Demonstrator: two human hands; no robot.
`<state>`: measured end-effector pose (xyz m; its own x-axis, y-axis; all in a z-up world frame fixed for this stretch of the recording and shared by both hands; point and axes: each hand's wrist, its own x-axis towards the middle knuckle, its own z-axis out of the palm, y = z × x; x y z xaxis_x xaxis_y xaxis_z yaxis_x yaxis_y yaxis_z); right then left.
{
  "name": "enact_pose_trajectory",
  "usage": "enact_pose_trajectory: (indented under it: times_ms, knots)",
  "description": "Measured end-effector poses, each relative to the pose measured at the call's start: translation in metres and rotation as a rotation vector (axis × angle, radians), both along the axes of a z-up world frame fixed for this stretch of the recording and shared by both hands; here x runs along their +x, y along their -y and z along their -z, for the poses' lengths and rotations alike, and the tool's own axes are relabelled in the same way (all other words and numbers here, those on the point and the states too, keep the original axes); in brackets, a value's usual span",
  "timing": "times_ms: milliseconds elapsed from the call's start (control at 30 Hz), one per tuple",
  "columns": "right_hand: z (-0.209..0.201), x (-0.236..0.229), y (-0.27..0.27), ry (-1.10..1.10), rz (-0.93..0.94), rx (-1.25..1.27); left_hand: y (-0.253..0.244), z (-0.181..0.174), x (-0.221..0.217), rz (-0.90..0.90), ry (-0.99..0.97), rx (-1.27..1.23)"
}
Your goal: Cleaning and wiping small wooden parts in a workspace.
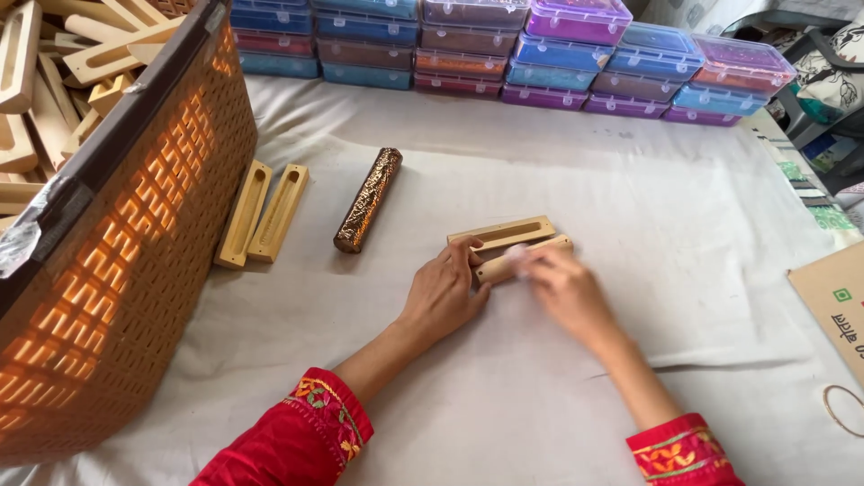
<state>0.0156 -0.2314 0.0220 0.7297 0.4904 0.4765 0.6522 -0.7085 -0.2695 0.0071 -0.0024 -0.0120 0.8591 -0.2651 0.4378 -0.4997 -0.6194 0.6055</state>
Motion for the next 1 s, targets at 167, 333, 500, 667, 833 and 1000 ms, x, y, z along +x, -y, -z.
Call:
enact_pose_trajectory:
  times_ms: [167,333,500,667,833,1000]
  knots:
    - [0.0,0.003,-0.007,0.009,-0.103,-0.022,-0.001,-0.002,-0.001,0.006,0.024,0.021]
    - [-0.013,0.012,0.038,0.088,0.099,-0.06,-0.001,-0.009,-0.006,0.0,0.034,0.028]
    - [-0.022,0.003,0.024,0.183,0.256,0.003,0.0,0.003,0.0,-0.043,0.156,0.008]
    - [-0.025,-0.007,0.006,0.132,0.041,0.001,-0.002,-0.019,-0.008,0.097,0.192,0.017]
    - [-0.022,0.003,0.032,-0.06,0.097,-0.057,-0.002,-0.011,-0.005,0.088,0.245,0.003]
    - [-0.002,-0.01,-0.01,0.096,-0.069,0.069,-0.001,-0.018,-0.002,-0.068,-0.065,0.018]
